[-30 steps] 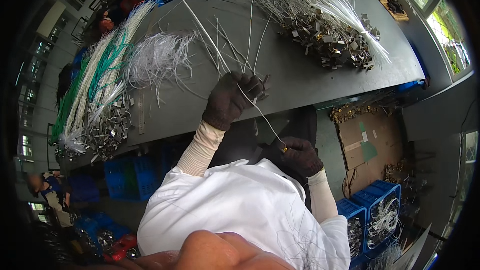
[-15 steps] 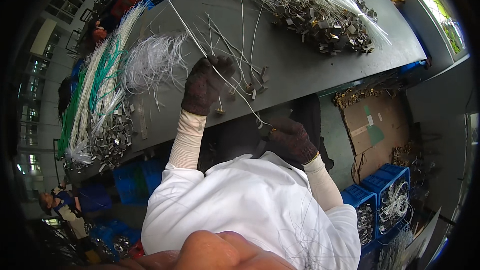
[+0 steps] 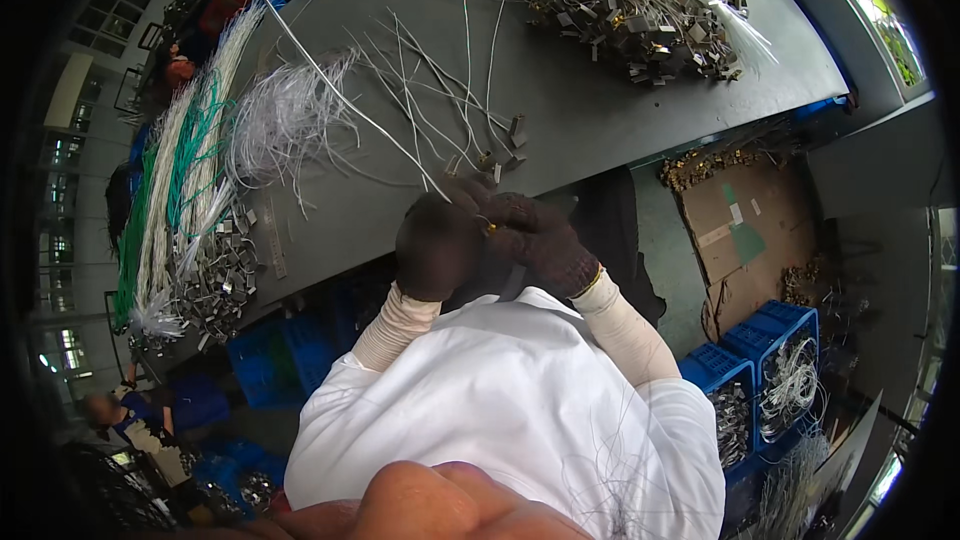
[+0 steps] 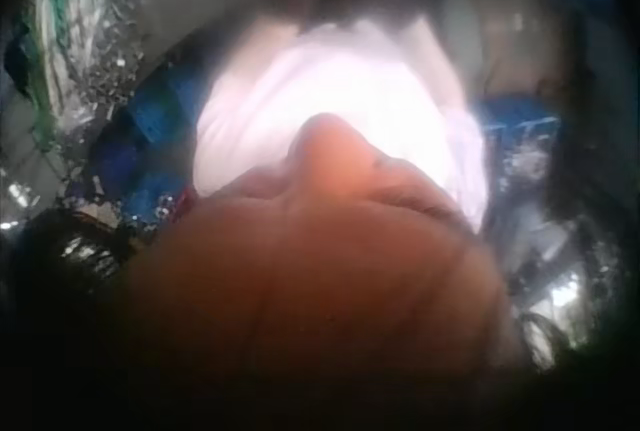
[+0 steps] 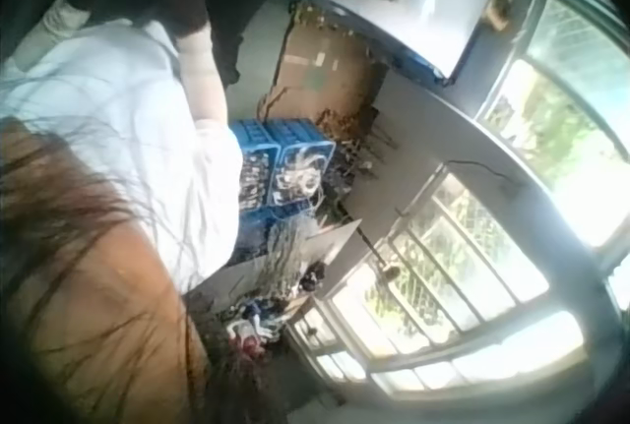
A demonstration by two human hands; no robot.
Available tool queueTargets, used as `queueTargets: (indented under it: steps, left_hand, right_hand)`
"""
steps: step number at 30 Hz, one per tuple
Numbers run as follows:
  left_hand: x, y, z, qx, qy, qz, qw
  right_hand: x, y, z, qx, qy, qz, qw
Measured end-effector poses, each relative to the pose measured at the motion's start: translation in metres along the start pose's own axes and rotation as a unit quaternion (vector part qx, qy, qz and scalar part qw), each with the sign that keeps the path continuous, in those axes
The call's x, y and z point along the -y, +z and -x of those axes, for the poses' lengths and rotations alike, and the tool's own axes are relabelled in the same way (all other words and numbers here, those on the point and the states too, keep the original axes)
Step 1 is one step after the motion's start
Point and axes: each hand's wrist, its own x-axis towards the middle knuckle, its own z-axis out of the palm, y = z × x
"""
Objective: The person threads long plastic ties through small metal fittings by hand and aligns them on the table.
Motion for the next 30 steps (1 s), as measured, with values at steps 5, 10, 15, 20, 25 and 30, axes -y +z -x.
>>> queueTargets:
  steps: [5,10,15,20,25,30]
  left_hand:
    - [-0.003,-0.011,-0.003,-0.014,0.053,-0.262,0.963]
    - [0.003,-0.024,-0.006,0.051,-0.078,-0.122,0.988]
    - [-0.021,-0.022,-0.029,0.025,-0.058,-0.137,0.989]
    - [-0.009,-0.032,-0.027,0.034,-0.043,-0.071,0.996]
    - [-0.005,-0.027,-0.019,0.052,0.015,-0.108,0.993]
    - [-0.024,-0.026,-0.027,0.060,-0.040,-0.194,0.978]
  right_hand:
    - [0.004,0.017,-0.008,-0.031,-0.043,-0.007,0.999]
    - [0.013,0.028,-0.004,-0.079,-0.100,-0.041,0.991]
    - [0.004,0.019,-0.007,-0.106,-0.104,0.060,0.987]
    - [0.016,0.032,-0.011,-0.098,-0.104,0.057,0.988]
    - [0.012,0.032,-0.025,-0.101,-0.110,-0.002,0.989]
    - [0.023,0.035,-0.031,-0.101,-0.054,-0.043,0.993]
